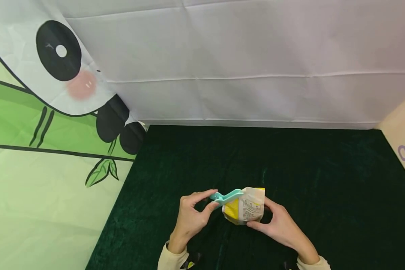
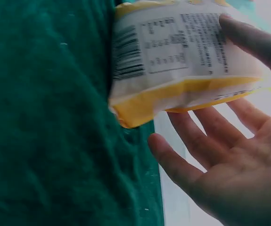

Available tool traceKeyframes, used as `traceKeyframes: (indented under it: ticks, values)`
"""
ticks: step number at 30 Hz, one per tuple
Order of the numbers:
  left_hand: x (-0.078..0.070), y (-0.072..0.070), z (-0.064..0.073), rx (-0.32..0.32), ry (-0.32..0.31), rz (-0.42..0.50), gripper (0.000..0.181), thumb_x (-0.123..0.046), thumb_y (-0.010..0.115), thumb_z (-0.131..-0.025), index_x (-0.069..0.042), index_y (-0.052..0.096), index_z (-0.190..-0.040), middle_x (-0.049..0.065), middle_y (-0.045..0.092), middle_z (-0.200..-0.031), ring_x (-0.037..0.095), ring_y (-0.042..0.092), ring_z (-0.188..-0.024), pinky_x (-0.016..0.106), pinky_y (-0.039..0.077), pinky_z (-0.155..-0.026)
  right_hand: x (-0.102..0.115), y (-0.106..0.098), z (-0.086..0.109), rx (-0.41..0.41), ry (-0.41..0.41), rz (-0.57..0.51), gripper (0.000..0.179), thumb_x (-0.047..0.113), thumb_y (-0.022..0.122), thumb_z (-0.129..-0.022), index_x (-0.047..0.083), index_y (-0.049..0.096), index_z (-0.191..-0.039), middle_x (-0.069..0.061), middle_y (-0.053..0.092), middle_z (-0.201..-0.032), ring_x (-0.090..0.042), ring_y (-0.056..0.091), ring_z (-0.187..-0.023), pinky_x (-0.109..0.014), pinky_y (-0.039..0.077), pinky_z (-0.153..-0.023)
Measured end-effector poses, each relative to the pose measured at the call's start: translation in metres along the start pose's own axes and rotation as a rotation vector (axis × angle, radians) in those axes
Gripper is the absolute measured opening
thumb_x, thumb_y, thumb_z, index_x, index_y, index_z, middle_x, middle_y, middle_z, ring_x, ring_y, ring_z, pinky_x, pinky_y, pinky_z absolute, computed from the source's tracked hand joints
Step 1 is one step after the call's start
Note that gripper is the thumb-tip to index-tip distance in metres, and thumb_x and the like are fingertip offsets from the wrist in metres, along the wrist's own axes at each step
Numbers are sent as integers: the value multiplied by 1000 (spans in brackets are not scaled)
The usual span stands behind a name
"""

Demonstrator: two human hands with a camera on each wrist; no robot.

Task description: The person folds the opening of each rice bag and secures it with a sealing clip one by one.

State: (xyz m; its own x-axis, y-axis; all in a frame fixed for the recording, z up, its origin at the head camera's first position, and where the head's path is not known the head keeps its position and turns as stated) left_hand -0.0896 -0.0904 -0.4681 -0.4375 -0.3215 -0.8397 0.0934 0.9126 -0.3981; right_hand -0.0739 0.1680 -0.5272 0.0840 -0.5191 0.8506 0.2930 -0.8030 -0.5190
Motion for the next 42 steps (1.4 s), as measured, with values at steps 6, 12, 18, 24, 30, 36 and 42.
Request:
traceKeyframes:
  ticks: [6,12,18,24,30,36,42]
  values:
    - [2,-2,-1,36,-15,11,26,-22,79,-98,-13,78,-123,0,82,-113,11,77,-100,32,63,-89,-8,5,0,3,-2,-54,64,34,87,-89,14,57,-142,-2,70,-130,-3,65,-115,-24,53,-94]
    - [1,-3,0,36,-4,30,25,-21,78,-99,-12,79,-121,1,79,-124,16,76,-112,37,62,-98,-9,8,2,-4,6,-72,62,33,86,-90,14,58,-141,-2,70,-129,1,64,-114,-23,54,-93]
    - [0,-3,-2,45,15,11,23,-23,79,-98,-12,79,-119,2,80,-118,13,75,-107,37,63,-92,-10,7,3,-7,34,-76,61,34,86,-90,15,58,-141,-2,71,-130,-2,65,-115,-24,53,-94]
    - [1,0,-3,30,-5,-2,20,-24,78,-98,-15,81,-116,-2,82,-108,9,75,-98,37,64,-83,-13,10,5,0,77,-106,64,35,86,-90,15,57,-143,-4,69,-134,-8,66,-118,-25,52,-97]
    - [-2,1,-2,-47,37,-9,18,-18,79,-97,-9,82,-113,3,82,-107,11,76,-88,27,62,-72,-13,14,5,-5,84,-125,64,33,86,-90,13,56,-144,-5,69,-133,-8,67,-117,-23,53,-96]
    - [-3,1,-1,-89,45,-24,17,-17,80,-97,-10,82,-111,2,83,-106,10,76,-86,23,58,-68,-12,15,3,-9,85,-139,63,33,85,-90,13,56,-143,-5,70,-133,-10,68,-118,-23,53,-97]
    - [-6,2,-1,-114,70,-26,15,-15,80,-96,-9,82,-110,4,83,-105,10,75,-85,23,58,-66,-10,17,2,-13,86,-141,64,34,86,-90,14,57,-143,-5,70,-133,-13,69,-118,-23,53,-96]
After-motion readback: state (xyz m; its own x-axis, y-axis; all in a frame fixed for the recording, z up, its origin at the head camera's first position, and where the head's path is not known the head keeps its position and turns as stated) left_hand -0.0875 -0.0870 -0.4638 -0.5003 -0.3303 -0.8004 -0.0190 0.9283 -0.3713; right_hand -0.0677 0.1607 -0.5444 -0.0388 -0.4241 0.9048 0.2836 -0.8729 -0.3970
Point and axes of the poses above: each hand's wrist, its own z-axis away from the middle knuckle, its own y-axis out of the palm, x = y × z, the point moved 6 cm from there along -z, towards the middle knuckle
